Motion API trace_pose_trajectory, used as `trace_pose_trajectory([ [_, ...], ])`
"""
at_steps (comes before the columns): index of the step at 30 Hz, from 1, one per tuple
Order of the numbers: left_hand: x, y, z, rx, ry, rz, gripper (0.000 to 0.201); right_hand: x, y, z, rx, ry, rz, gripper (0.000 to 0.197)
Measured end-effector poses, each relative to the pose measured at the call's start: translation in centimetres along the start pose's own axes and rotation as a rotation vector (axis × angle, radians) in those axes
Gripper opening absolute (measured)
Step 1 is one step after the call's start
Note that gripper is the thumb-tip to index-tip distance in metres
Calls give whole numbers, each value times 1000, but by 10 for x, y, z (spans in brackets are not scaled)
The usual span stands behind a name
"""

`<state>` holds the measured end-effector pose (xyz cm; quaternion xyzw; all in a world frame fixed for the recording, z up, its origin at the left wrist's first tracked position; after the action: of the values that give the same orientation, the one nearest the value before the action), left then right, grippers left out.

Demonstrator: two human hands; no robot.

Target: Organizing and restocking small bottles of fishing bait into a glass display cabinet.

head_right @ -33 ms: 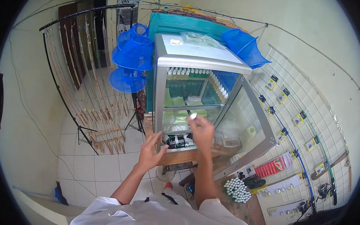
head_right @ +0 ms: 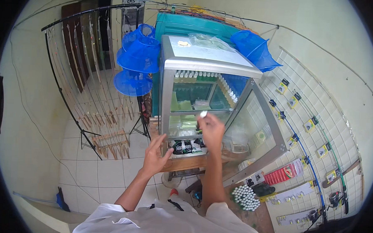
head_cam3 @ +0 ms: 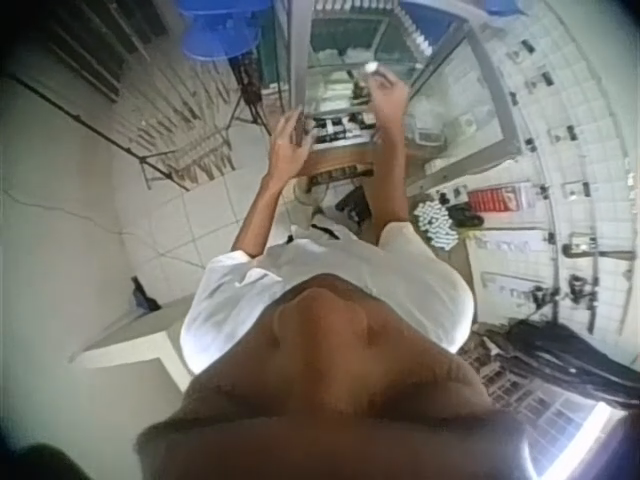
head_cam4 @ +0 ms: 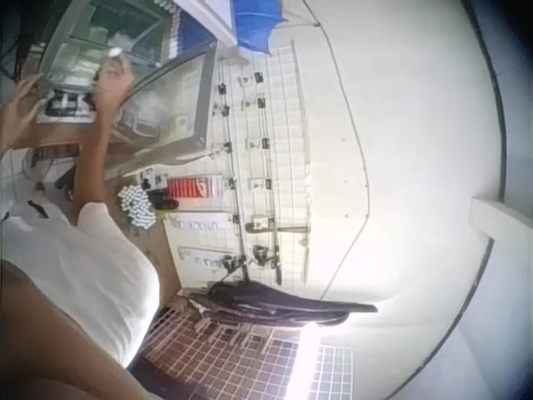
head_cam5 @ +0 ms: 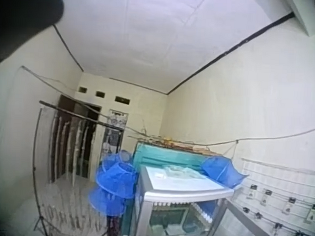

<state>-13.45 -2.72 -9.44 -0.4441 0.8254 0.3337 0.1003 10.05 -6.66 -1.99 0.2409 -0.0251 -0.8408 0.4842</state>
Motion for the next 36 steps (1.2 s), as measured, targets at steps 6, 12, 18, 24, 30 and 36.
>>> trace_pose_trajectory([
  [6, -26, 16, 4, 33, -22, -55, 59, -142, 20, -23, 106, -7, -101, 33],
  [12, -48, 7, 10, 35, -88, -85, 56, -250, 36, -75, 1085, 396, -18, 24],
  [18, -49, 19, 23, 95, -67, -133, 47, -292, -6, -106, 1268, -24, 351, 81],
  [24, -52, 21, 23, 102, -128, -137, 39, -315, 12, -151, 969, -142, 443, 85],
  [30, -52, 19, 19, 103, -151, -131, 39, -320, 29, -161, 910, -246, 392, 88],
  [36, -51, 17, 8, 116, -140, -104, 42, -312, 43, -153, 1528, -225, 440, 75],
])
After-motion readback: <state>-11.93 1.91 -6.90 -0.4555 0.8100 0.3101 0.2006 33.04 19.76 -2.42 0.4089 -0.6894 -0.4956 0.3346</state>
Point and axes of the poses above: each hand's wrist, its own x-axis away from the middle knuckle, its own y-axis out of the back of the hand, z = x × y, the point moved 5 cm from there along -x, towards the middle knuckle, and after that the axes turned 15 degrees about z, right-handed, at the moved point
